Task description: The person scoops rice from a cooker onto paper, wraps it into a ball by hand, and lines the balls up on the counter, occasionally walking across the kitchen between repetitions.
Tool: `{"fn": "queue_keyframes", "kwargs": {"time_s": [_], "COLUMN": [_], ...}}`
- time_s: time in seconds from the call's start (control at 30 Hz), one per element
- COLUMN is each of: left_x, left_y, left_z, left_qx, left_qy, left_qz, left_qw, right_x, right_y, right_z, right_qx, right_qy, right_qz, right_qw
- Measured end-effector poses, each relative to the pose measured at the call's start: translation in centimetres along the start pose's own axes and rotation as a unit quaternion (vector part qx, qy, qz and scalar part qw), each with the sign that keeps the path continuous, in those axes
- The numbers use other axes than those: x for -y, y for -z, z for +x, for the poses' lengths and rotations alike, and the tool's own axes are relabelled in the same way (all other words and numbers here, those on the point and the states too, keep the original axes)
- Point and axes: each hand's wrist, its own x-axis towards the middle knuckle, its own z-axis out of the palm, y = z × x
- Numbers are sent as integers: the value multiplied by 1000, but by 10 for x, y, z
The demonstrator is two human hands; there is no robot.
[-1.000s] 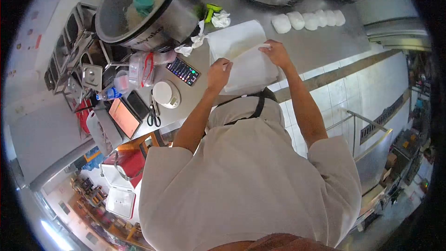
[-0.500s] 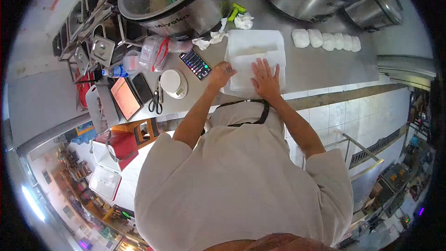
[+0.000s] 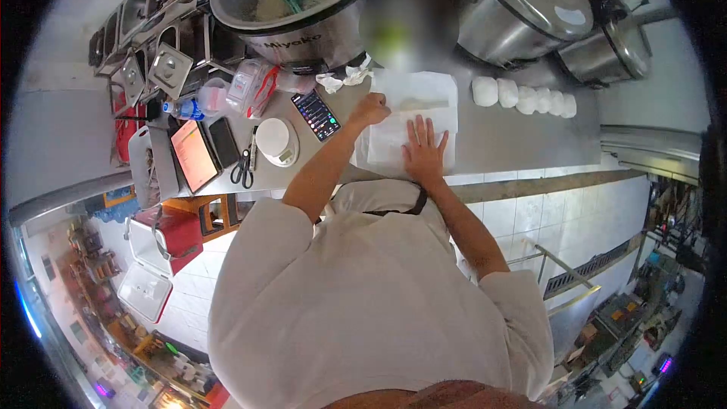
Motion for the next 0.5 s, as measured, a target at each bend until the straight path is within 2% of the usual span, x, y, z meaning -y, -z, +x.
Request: {"fn": "queue_keyframes", "kwargs": {"time_s": [0.03,0.1,0.17,0.23,0.27,0.33,0.4,0.43,0.5], "left_x": [40,45,-13,-43,-44,-48,-61,-68,-112], "left_y": [-30,-48,-33,-11,4,26,48,53,60], "left_z": [33,64,60,43,45,33,21,15,-15], "left_qx": [-10,-60,-216,-294,-259,-129,63,151,86], "left_qy": [-31,-16,1,-101,-181,-259,-260,-248,-170], "left_qz": [26,19,-11,-15,-19,-53,-115,-64,116], "left_qw": [999,998,976,950,949,956,957,955,975], "right_x": [0,1,1,0,-1,-3,-4,-6,-9], "right_y": [2,4,4,3,2,-1,-3,-4,-3], "right_z": [0,-3,-1,-2,0,1,0,-1,-4], "right_qx": [-3,7,23,22,20,25,27,28,36], "right_qy": [1,2,2,10,14,18,18,22,21], "right_qz": [5,6,-2,-11,-13,-18,-17,-17,-20], "right_qw": [1000,1000,1000,1000,1000,999,999,999,999]}}
